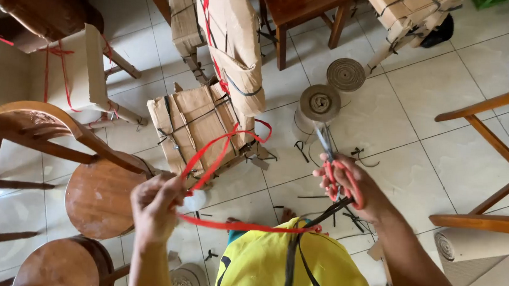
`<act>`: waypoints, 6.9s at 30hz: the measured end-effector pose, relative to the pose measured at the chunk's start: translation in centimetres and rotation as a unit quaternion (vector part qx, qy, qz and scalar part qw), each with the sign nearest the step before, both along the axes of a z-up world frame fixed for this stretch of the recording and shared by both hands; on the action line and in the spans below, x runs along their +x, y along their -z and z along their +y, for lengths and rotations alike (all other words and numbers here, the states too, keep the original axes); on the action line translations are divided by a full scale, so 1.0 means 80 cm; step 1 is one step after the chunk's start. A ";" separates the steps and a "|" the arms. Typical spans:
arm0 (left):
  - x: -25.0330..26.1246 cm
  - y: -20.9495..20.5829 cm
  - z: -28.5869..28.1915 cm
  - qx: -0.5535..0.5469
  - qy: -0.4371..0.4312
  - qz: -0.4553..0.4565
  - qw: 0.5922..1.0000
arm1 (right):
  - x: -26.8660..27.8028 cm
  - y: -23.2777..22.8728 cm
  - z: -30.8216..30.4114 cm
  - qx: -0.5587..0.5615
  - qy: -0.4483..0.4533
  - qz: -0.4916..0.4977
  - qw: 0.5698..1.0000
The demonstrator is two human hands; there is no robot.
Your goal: Securing cardboard packaging onto wooden chairs using red plastic straps and scissors.
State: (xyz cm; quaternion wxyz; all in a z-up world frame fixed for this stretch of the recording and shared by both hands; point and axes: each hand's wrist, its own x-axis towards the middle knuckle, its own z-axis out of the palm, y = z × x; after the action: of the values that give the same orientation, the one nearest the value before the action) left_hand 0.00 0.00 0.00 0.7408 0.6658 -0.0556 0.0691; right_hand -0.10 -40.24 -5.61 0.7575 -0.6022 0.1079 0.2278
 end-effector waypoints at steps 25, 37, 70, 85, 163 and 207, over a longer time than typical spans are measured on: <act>-0.021 -0.110 0.029 -0.070 -0.070 -0.058 0.993 | 0.005 -0.060 0.187 0.244 -0.398 -0.159 0.870; -0.044 -0.115 0.017 -0.050 0.026 0.025 0.998 | 0.021 -0.116 0.237 0.168 -0.380 -0.156 0.896; 0.139 -0.092 -0.112 0.055 0.271 -0.060 0.959 | 0.042 -0.094 0.127 0.369 -0.128 -0.140 0.910; 0.120 -0.087 -0.131 0.021 0.306 0.003 0.952 | 0.014 -0.093 0.125 0.515 -0.330 0.003 0.791; 0.249 -0.102 -0.033 0.142 -0.041 -0.145 0.978 | 0.285 -0.051 0.064 -0.021 0.211 -0.300 0.930; 0.323 0.002 -0.216 0.632 -0.006 0.045 0.774 | 0.524 -0.057 0.075 0.094 -0.108 -0.308 0.941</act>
State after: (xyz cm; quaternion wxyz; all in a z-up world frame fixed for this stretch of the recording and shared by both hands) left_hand 25.83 -17.28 -0.17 0.1547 0.9867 -0.0494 -0.0074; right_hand 41.80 -34.23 -1.02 0.7777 -0.5771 -0.2182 0.1204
